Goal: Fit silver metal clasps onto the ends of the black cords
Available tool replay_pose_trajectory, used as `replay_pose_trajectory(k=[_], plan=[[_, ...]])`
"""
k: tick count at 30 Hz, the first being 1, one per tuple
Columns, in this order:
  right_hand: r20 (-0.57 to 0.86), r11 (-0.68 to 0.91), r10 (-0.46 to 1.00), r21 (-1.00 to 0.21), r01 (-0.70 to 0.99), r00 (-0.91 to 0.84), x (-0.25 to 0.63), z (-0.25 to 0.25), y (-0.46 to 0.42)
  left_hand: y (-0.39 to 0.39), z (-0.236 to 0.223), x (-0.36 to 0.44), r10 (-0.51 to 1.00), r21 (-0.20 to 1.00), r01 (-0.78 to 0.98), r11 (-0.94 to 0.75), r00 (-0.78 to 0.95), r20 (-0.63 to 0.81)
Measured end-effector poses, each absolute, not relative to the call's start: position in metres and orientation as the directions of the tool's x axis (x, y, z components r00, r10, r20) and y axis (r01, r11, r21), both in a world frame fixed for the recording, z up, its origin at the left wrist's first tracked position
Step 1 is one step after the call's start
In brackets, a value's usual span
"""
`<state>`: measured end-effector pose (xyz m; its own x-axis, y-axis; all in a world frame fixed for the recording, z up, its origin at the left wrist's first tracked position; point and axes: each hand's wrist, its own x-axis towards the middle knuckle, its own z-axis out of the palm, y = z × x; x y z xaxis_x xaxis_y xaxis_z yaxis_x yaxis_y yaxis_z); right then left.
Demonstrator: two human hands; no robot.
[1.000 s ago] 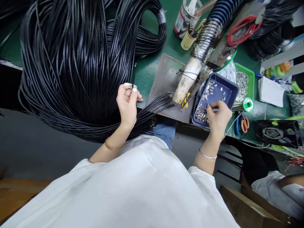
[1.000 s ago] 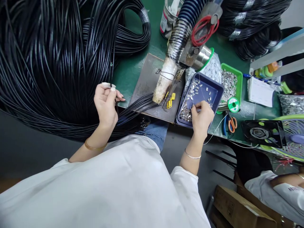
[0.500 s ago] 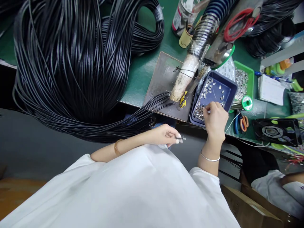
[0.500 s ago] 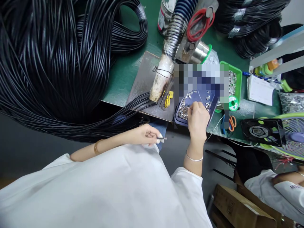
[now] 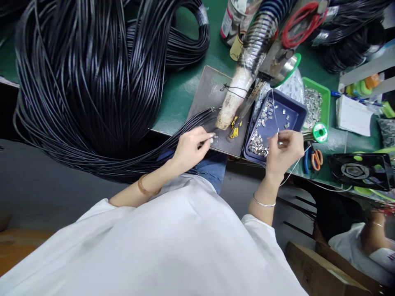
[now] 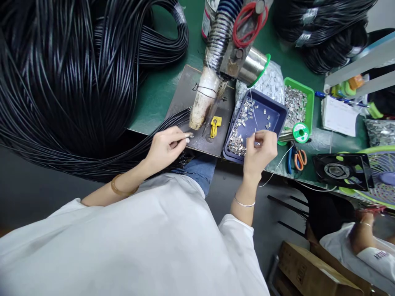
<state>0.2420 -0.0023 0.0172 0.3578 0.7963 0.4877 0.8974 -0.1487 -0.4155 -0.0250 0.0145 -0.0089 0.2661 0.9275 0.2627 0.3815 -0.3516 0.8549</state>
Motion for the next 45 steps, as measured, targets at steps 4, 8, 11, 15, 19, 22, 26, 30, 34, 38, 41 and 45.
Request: replay_pose_trajectory(k=[4,8,11,15,19,22,26,30,34,38,41,45], plan=[[0.389,0.005,0.828,-0.724,0.690,0.403,0.204,0.023,-0.018,-0.004,-0.013,-0.005,0.965,0.983,0.116,-0.142,0.238,0.112],[0.381,0.154,0.869,-0.815,0.558,0.317,0.164,0.019,-0.032,-0.007,-0.010,0.006,0.978,0.999,-0.043,-0.027,0.205,0.035],[0.415,0.199,0.864,-0.801,0.564,0.284,0.150,0.011,-0.036,-0.001,-0.003,0.007,0.963,0.979,-0.197,0.055,0.271,0.000],[0.258,0.143,0.931,-0.909,0.392,0.259,0.151,0.003,-0.035,0.003,0.001,0.005,0.922,0.945,-0.280,0.170,0.382,-0.053],[0.236,0.155,0.929,-0.948,0.279,0.285,0.154,0.000,-0.034,0.005,0.000,0.002,0.894,0.940,-0.277,0.199,0.445,-0.058],[0.222,0.146,0.922,-0.958,0.247,0.317,0.156,0.001,-0.034,0.006,-0.001,0.000,0.853,0.933,-0.269,0.238,0.518,-0.068],[0.151,0.109,0.972,-0.968,0.226,0.182,0.159,0.002,-0.034,0.007,-0.001,-0.002,0.829,0.940,-0.230,0.252,0.553,-0.087],[0.145,0.107,0.975,-0.969,0.223,0.166,0.160,0.003,-0.035,0.009,0.000,-0.004,0.811,0.948,-0.197,0.250,0.578,-0.093],[0.146,0.112,0.979,-0.970,0.215,0.145,0.161,0.001,-0.035,0.010,-0.001,-0.006,0.796,0.953,-0.191,0.237,0.601,-0.078],[0.193,0.149,0.972,-0.947,0.283,0.134,0.162,0.003,-0.036,0.010,-0.002,-0.006,0.809,0.972,-0.162,0.173,0.586,-0.046],[0.292,0.210,0.952,-0.840,0.500,0.090,0.162,0.009,-0.039,0.010,-0.003,-0.006,0.827,0.997,-0.060,0.056,0.563,-0.012],[0.347,0.248,0.937,-0.745,0.619,0.042,0.161,0.012,-0.041,0.007,-0.007,-0.005,0.861,0.984,0.097,-0.150,0.501,0.082]])
